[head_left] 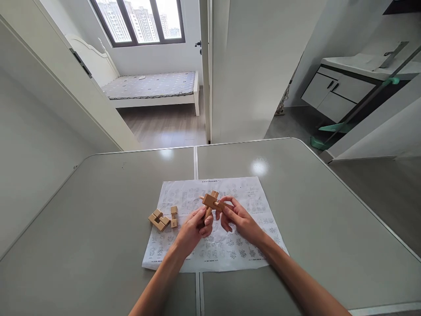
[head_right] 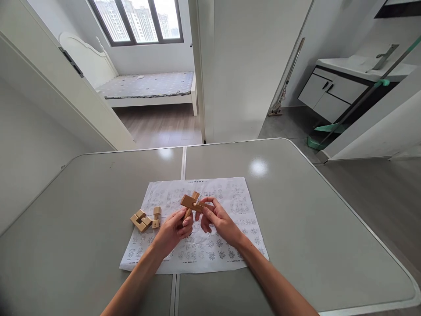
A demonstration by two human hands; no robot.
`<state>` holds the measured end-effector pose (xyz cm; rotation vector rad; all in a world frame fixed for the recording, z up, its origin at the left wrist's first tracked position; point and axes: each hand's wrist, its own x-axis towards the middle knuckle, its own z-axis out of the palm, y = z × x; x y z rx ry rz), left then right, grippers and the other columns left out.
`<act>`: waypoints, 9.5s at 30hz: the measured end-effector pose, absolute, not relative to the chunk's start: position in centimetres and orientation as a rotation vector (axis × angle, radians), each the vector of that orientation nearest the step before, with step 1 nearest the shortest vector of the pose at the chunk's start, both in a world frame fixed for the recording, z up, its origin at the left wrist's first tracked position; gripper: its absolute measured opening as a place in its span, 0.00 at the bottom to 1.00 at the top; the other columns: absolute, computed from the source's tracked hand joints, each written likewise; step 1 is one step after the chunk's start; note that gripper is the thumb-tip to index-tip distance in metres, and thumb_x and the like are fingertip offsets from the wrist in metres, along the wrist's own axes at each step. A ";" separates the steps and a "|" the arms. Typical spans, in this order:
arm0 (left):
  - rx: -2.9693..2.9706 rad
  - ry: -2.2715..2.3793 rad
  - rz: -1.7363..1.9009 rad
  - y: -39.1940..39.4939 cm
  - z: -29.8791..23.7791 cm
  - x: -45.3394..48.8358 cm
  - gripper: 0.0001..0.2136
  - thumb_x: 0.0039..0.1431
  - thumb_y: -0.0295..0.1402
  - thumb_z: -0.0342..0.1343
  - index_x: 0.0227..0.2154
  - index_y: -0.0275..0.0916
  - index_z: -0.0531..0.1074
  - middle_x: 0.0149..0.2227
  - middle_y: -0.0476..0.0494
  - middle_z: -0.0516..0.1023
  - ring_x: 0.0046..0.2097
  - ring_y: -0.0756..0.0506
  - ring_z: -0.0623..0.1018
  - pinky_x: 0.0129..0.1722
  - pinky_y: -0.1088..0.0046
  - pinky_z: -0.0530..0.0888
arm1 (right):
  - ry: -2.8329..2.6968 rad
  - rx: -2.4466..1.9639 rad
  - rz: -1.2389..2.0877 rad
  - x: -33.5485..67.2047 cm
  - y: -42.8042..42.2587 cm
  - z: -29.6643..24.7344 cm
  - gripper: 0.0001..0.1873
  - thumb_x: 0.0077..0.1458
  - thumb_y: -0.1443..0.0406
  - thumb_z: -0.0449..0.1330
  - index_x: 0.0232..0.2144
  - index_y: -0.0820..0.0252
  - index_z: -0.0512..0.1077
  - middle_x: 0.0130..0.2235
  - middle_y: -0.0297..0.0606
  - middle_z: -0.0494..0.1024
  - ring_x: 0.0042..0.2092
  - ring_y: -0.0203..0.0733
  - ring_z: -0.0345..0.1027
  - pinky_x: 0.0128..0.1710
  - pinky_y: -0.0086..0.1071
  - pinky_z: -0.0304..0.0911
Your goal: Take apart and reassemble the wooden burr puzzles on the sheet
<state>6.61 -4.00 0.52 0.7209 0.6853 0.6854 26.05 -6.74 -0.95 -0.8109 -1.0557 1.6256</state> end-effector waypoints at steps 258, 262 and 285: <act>1.643 0.897 0.844 -2.8 -0.3 3.7 0.17 0.73 0.46 0.51 0.46 0.37 0.75 0.32 0.45 0.79 0.32 0.48 0.78 0.32 0.74 0.74 | -1.283 -0.927 1.520 23.2 -5.3 -2.3 0.21 0.69 0.45 0.56 0.42 0.57 0.68 0.20 0.23 0.68 0.19 0.31 0.56 0.22 0.27 0.54; 1.682 0.897 0.846 -2.9 0.1 3.8 0.17 0.70 0.46 0.54 0.50 0.38 0.75 0.32 0.47 0.77 0.31 0.49 0.75 0.33 0.73 0.74 | -1.234 -0.967 1.525 23.0 -5.2 -1.9 0.23 0.68 0.44 0.57 0.39 0.57 0.69 0.18 0.24 0.68 0.18 0.31 0.55 0.21 0.27 0.52; 1.683 0.980 0.742 -3.0 -0.6 4.0 0.31 0.48 0.39 0.75 0.55 0.44 0.71 0.32 0.53 0.76 0.27 0.53 0.69 0.25 0.79 0.67 | -1.147 -0.989 1.584 23.7 -5.1 -1.5 0.26 0.65 0.45 0.61 0.52 0.59 0.69 0.20 0.23 0.66 0.21 0.34 0.55 0.25 0.29 0.53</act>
